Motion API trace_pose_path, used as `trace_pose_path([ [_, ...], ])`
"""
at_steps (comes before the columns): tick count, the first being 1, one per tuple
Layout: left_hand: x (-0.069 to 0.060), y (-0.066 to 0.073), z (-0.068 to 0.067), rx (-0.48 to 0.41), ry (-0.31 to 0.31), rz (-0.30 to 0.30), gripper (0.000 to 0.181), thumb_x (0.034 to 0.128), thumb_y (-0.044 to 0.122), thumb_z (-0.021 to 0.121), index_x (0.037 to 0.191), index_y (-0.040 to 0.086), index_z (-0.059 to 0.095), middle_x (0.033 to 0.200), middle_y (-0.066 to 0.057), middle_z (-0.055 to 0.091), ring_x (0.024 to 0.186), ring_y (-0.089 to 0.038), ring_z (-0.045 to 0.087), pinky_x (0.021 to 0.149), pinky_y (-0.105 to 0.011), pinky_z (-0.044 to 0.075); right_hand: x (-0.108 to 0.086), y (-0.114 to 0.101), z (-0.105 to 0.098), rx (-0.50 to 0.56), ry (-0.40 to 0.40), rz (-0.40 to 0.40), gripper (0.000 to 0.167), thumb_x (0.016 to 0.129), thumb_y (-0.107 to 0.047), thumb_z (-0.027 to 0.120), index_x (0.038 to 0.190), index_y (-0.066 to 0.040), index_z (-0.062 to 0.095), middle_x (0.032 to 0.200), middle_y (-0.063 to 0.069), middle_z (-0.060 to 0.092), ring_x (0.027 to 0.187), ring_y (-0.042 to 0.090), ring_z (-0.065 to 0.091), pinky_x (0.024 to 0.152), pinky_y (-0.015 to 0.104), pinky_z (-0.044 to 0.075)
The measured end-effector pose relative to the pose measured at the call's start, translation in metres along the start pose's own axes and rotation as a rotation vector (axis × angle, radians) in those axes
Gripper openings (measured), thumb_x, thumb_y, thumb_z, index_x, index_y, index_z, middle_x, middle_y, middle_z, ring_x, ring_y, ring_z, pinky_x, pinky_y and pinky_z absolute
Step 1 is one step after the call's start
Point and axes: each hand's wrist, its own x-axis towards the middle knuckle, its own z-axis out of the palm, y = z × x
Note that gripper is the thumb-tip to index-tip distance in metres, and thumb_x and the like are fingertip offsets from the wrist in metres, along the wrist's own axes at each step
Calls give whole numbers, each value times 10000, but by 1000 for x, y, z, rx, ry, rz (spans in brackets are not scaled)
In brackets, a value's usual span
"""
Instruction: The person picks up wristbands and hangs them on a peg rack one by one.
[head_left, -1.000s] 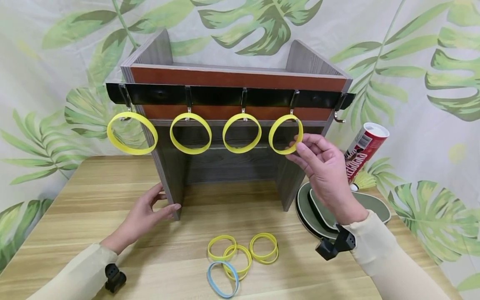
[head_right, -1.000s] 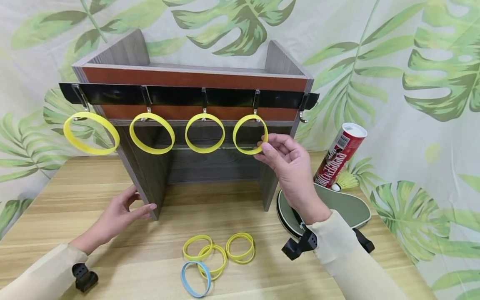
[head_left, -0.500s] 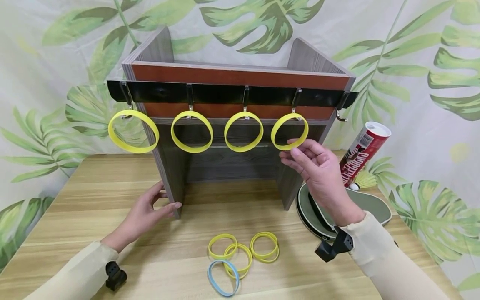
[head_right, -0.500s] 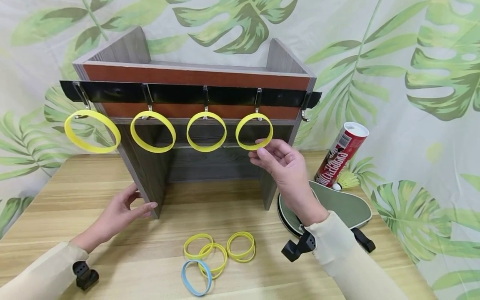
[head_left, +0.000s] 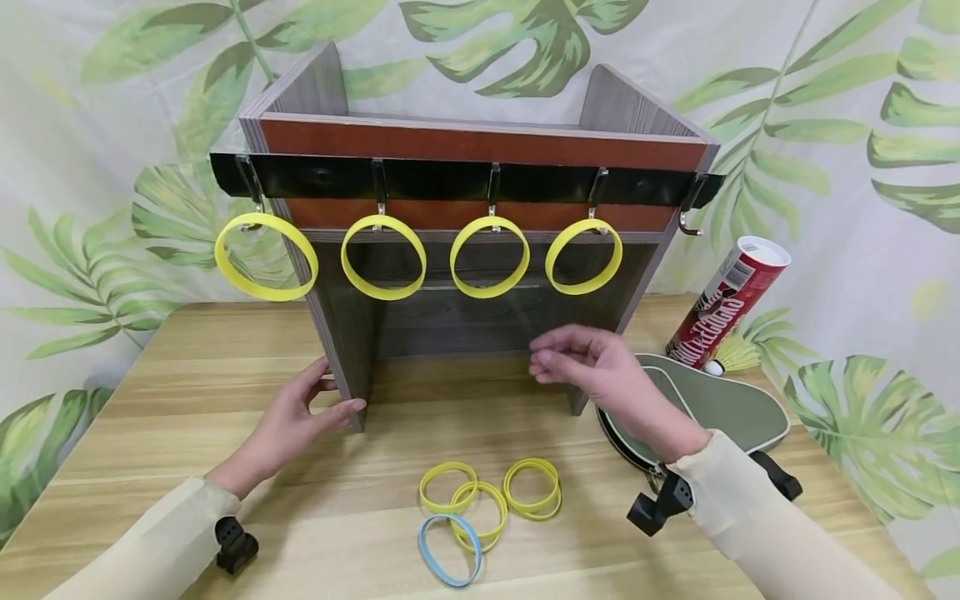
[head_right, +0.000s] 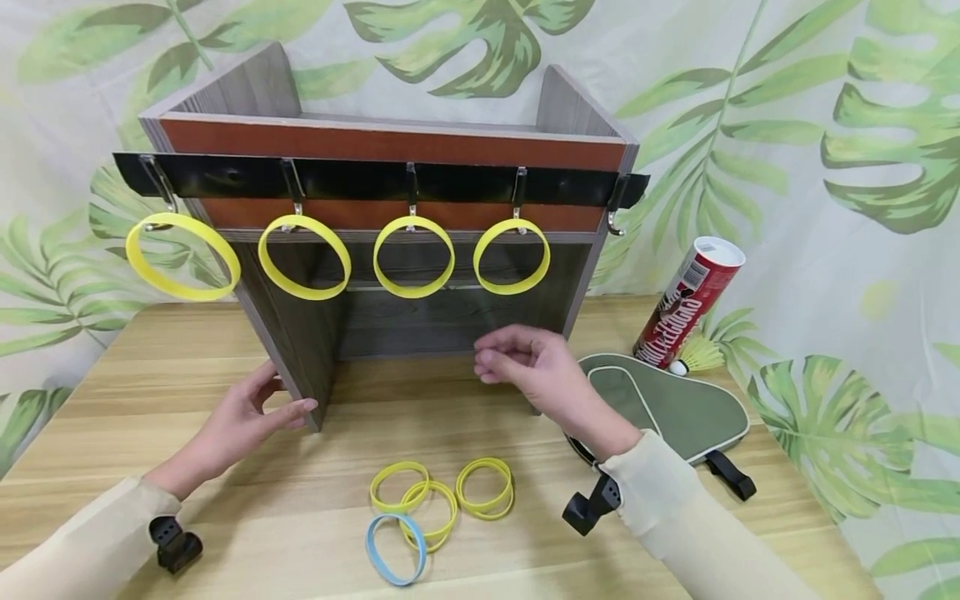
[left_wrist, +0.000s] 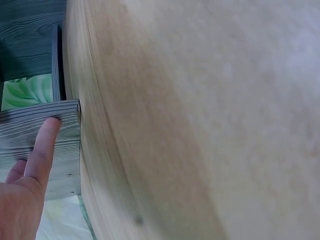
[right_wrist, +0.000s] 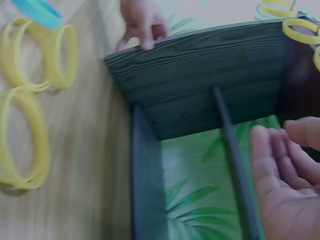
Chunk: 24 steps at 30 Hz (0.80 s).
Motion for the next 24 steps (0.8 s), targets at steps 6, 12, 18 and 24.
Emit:
trace_pose_path([
  [6,-2,0,0,-18,-2,-1,618,959,33,748,1515,34,478,1251,-174,639,1081,28,640,710,-323,698,-2,25,4,-191,-128,82,216,1014,-58,657,1164,93,693,1046,268,742,865,110,745,841,325,689],
  [12,-4,1,1,-32,6,7,605,957,30,749,1506,43,494,1222,-70,659,1073,8,655,703,-339,700,-7,52,5,-312,-208,69,178,988,-49,665,1072,102,704,911,244,732,771,158,701,765,413,684],
  [18,-2,2,1,-38,11,1,625,953,32,754,1518,48,487,1208,-86,678,1060,20,659,706,-333,700,-14,75,5,-385,-278,121,115,955,-4,650,990,86,711,813,150,709,727,161,653,652,305,637],
  [24,0,4,3,-35,12,0,628,951,38,760,1518,54,491,1208,-30,685,1060,34,656,712,-298,695,-20,88,9,-464,-290,181,89,956,-19,657,945,18,737,817,96,716,688,96,626,600,220,609],
])
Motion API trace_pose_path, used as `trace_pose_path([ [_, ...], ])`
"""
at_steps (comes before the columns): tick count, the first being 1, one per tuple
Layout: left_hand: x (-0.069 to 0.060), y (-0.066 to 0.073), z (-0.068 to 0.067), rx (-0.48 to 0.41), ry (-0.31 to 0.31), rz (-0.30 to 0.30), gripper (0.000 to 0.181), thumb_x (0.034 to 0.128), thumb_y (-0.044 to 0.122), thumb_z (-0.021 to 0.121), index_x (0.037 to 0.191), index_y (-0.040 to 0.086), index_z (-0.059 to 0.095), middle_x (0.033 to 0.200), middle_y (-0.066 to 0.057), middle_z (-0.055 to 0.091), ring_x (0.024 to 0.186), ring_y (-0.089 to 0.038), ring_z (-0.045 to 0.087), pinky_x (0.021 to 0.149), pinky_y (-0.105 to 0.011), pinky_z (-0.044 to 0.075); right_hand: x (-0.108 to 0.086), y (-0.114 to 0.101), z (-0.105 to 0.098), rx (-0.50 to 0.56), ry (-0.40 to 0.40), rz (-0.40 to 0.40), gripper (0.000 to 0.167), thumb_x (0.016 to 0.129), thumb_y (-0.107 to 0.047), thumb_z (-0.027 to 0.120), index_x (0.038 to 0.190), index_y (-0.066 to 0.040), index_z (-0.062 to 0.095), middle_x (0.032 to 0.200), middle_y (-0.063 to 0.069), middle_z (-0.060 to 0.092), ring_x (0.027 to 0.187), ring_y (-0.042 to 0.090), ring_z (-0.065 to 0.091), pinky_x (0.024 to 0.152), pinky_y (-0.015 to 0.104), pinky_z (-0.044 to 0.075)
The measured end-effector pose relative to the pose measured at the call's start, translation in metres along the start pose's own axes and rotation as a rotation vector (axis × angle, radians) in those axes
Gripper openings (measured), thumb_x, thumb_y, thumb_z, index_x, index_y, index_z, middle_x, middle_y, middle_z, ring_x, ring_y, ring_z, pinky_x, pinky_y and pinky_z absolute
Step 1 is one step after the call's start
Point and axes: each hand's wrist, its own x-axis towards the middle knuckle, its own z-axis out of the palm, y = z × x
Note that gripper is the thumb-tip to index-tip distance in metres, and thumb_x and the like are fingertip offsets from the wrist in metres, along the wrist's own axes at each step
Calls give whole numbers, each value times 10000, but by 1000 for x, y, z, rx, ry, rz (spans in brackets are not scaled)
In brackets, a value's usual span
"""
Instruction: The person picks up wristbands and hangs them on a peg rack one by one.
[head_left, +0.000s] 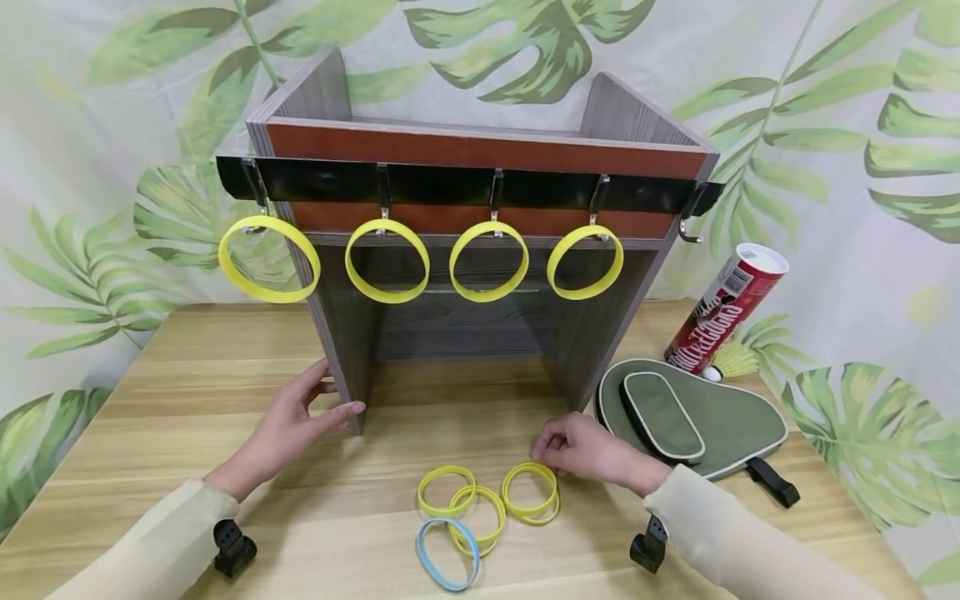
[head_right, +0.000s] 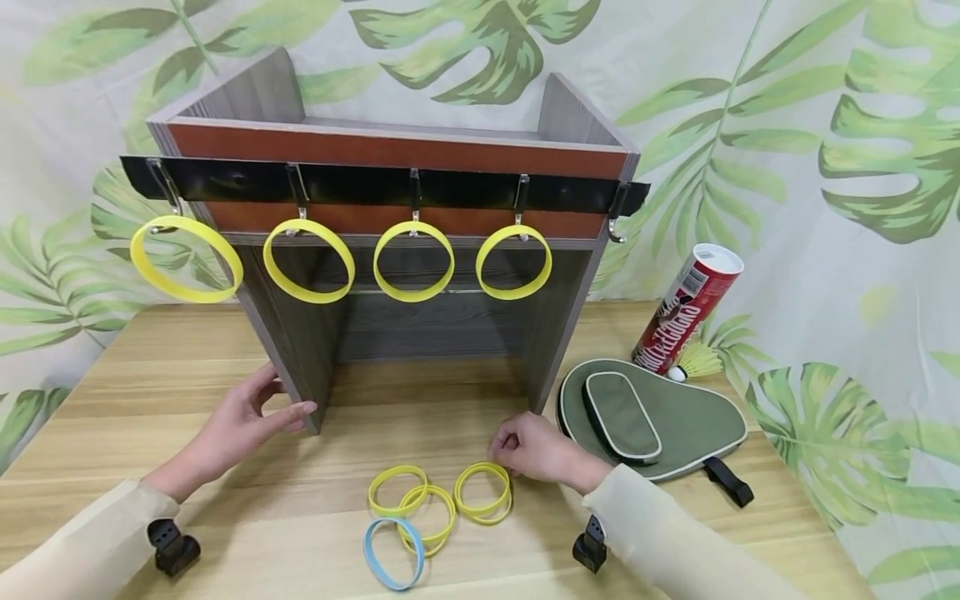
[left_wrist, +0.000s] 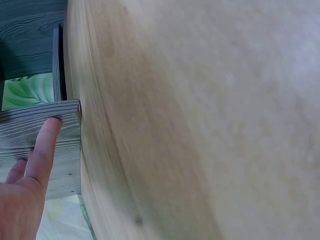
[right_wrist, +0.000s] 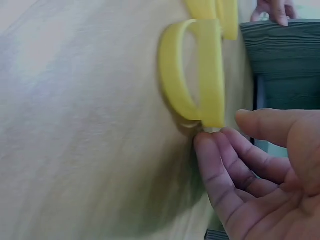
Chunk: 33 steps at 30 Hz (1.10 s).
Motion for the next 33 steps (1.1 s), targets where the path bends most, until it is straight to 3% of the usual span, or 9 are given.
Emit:
trace_pose_path([
  [13,0,0,-1,-20,-7,-13,616,956,31,751,1512,49,488,1216,-27,662,1074,26,644,713,-335,701,-1,-1,4,-59,-35,32,67,949,-69,716,899,-31,740,743,60,717,600,58,618,560,202,591],
  [22,-3,1,-1,-26,-5,-29,628,955,34,753,1520,55,480,1222,21,637,1068,-11,650,717,-371,703,-1,-3,2,-23,-65,22,84,950,-12,686,894,14,745,748,80,719,627,50,606,583,217,616],
  [33,-1,2,-1,-24,-17,-32,644,963,46,748,1538,61,460,1219,-66,627,1051,-48,669,716,-372,703,-4,1,-3,20,-34,-2,80,953,7,676,898,25,731,857,82,715,679,87,636,611,220,630],
])
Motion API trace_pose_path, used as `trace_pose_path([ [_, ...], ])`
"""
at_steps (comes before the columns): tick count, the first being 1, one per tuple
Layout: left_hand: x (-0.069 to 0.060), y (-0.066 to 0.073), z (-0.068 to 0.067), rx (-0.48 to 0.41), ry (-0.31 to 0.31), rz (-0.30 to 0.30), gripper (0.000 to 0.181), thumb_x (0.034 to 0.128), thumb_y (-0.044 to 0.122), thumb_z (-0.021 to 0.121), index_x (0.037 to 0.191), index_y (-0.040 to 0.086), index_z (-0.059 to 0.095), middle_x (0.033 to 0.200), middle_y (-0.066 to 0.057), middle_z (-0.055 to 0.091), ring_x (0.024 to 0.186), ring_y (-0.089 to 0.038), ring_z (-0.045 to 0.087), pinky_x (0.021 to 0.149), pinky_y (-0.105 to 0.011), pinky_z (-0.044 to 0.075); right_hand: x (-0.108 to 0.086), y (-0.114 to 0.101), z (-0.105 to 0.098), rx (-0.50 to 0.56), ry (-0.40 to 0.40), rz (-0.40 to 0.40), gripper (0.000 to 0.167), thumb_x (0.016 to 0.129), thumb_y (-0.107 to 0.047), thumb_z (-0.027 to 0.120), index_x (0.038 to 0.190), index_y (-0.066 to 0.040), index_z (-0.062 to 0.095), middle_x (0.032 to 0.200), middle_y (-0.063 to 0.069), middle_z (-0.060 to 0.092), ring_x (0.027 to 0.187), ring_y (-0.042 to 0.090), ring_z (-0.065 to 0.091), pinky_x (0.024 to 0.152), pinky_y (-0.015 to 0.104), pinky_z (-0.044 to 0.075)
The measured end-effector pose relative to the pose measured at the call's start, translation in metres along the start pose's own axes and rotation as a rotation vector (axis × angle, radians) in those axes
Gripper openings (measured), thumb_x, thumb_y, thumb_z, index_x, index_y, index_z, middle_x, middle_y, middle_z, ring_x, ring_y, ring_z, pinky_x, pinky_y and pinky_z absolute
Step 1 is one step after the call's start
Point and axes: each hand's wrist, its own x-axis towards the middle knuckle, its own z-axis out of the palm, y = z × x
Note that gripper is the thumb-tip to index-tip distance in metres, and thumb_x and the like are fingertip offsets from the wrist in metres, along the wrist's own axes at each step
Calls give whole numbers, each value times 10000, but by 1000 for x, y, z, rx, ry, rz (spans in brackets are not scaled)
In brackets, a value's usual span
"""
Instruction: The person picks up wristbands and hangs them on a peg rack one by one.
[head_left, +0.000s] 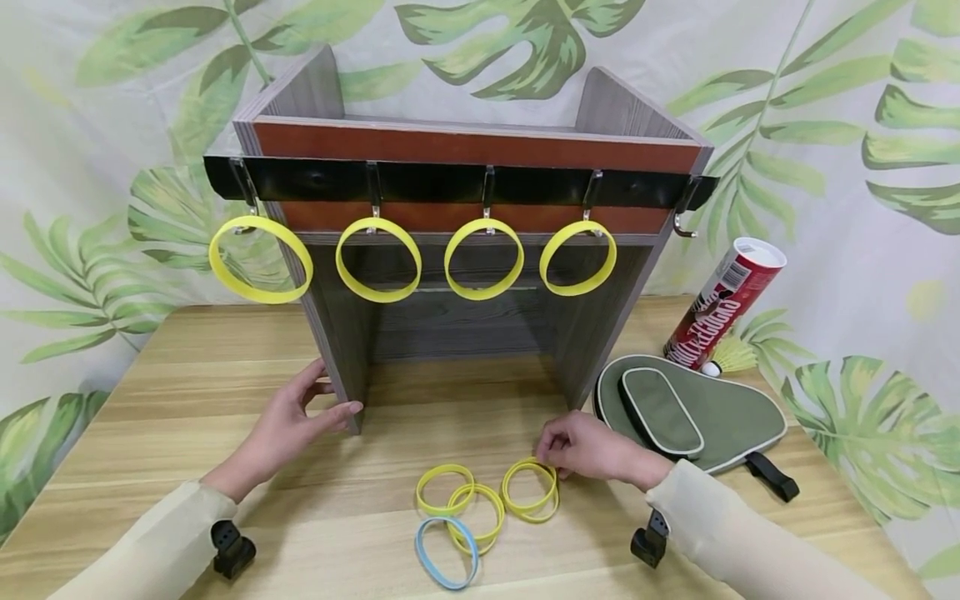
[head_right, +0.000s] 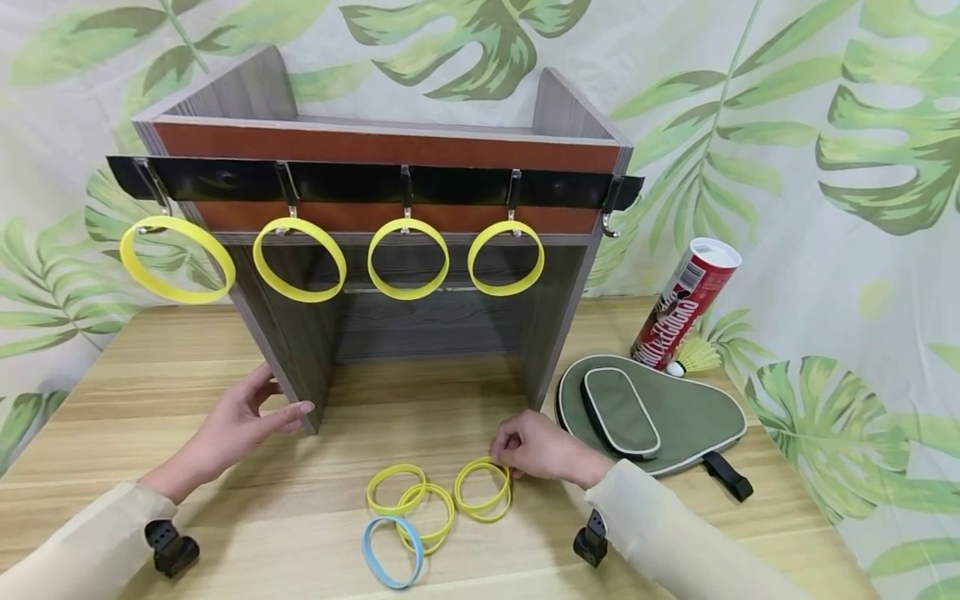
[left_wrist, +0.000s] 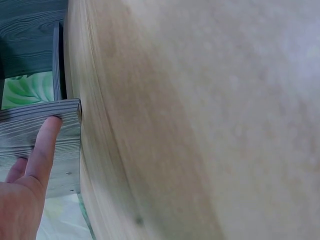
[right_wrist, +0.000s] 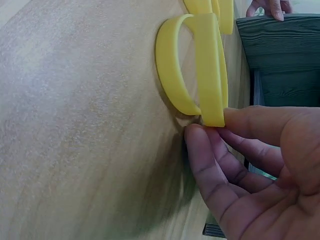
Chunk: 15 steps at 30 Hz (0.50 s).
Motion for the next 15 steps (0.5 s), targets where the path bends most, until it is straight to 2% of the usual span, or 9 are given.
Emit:
trace_pose_path([
  [7,2,0,1,-4,-2,26,637,961,17,739,1531,31,454,1285,-195,573,1052,-23,662,709,-339,701,1,1,-3,78,-9,-17,69,962,21,667,926,63,709,851,157,731,732,103,665,673,262,668],
  [11,2,-1,1,-12,-6,25,652,962,16,737,1543,41,444,1331,-128,557,1067,0,648,716,-322,700,1,3,-1,147,-45,-35,81,970,17,665,978,93,693,884,197,720,766,111,667,704,270,677],
  [15,2,-1,0,-25,-8,21,662,964,21,736,1553,51,436,1328,-25,559,1073,-3,649,720,-335,701,2,4,0,163,-66,-58,121,982,-5,670,1031,103,696,932,228,723,787,108,680,724,276,682],
])
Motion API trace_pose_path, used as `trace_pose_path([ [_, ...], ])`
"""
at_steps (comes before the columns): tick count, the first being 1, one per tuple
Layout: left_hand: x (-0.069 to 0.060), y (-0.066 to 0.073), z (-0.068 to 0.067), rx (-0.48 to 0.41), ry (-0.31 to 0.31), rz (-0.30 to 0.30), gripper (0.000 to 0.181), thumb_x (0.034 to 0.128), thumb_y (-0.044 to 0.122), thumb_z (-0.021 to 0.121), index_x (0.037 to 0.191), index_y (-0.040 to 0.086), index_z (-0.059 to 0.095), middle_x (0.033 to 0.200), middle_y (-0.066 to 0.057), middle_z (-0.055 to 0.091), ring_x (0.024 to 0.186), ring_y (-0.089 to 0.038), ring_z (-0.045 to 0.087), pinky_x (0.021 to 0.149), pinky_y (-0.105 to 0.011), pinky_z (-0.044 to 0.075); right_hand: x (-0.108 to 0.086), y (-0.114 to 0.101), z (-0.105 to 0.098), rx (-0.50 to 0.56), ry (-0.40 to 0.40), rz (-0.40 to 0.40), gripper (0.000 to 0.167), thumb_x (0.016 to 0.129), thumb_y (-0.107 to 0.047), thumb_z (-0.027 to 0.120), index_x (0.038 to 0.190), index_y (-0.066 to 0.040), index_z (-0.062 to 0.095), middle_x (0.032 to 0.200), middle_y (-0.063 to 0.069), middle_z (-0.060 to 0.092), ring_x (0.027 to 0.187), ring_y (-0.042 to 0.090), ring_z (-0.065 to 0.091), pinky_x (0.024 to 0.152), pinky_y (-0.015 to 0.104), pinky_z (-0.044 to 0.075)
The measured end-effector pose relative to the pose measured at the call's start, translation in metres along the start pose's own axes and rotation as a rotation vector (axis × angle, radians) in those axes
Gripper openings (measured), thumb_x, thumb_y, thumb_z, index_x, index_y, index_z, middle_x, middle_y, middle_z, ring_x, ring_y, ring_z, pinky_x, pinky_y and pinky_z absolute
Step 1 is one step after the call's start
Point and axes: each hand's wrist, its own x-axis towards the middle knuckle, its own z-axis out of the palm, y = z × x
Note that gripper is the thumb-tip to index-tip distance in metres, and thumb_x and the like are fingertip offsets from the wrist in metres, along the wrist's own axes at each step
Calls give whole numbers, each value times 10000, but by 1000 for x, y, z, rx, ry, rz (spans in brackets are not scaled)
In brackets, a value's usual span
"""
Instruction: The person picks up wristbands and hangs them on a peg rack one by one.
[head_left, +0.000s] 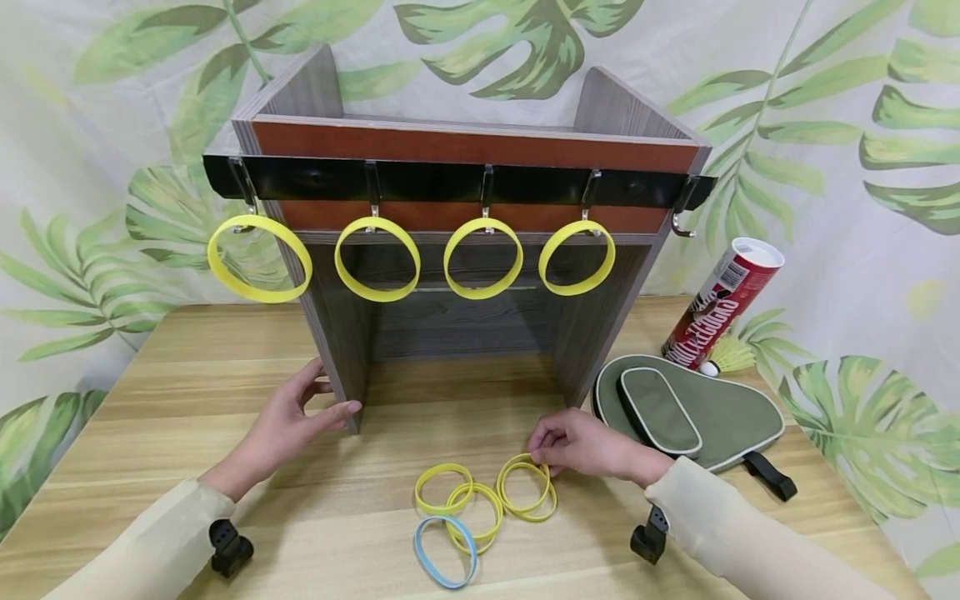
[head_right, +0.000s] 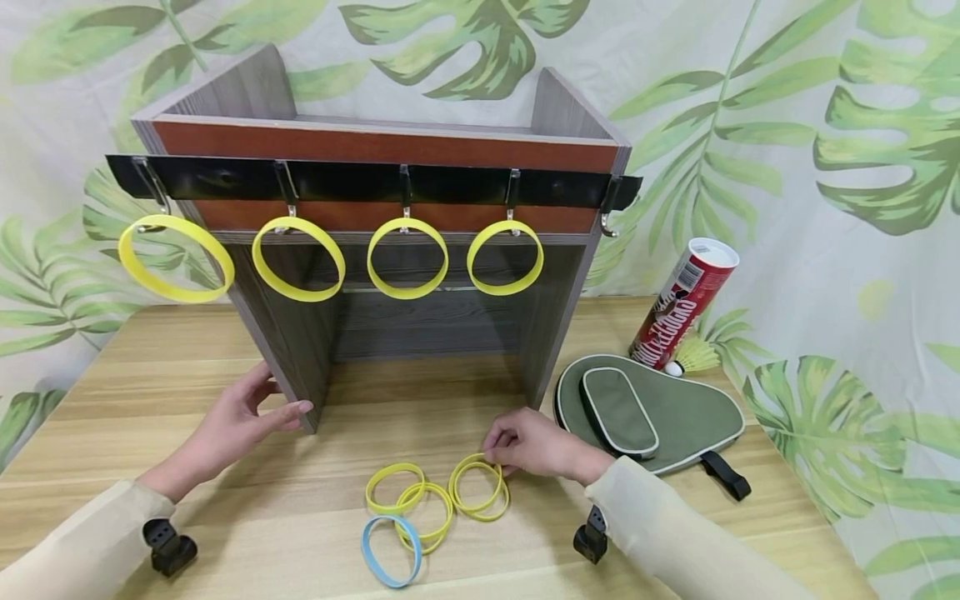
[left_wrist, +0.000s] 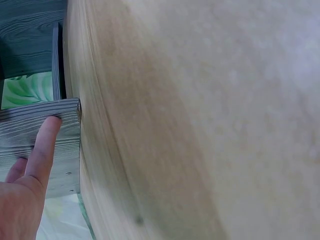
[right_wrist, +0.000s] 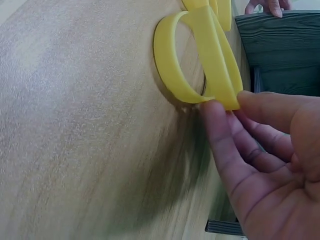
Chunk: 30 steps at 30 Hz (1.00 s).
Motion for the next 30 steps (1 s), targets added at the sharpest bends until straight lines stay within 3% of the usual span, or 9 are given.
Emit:
trace_pose_path([
  [5,2,0,-1,4,-3,0,657,969,28,733,1554,50,434,1348,-89,555,1076,-1,647,722,-347,702,1,1,-4,8,3,-4,180,993,-31,672,1098,111,710,1019,255,746,837,129,723,754,258,679],
  [11,0,-3,-2,17,-2,-22,646,967,44,742,1539,39,439,1348,-162,547,1071,2,652,725,-361,702,1,1,-11,104,-31,32,255,1006,-63,679,1175,127,693,1082,265,752,870,114,731,808,248,674],
  [20,0,0,-1,8,1,-3,636,961,25,742,1527,34,452,1273,-88,585,1059,-15,659,713,-371,702,-7,-9,-23,261,-60,30,423,1020,-119,685,1293,190,586,1024,72,735,929,82,720,910,293,667],
  [24,0,0,-1,0,-1,1,641,963,16,736,1533,31,443,1311,-45,558,1070,-13,655,714,-362,702,-14,-17,-29,256,-24,4,410,1020,-129,689,1279,174,593,1033,32,730,923,85,705,903,329,671],
  [30,0,-1,-1,7,-7,-17,666,968,33,736,1555,38,421,1329,-133,545,1071,1,647,724,-380,702,-27,-33,-42,278,30,-60,268,1036,-118,660,1245,49,650,1044,-25,751,964,85,713,915,293,665],
])
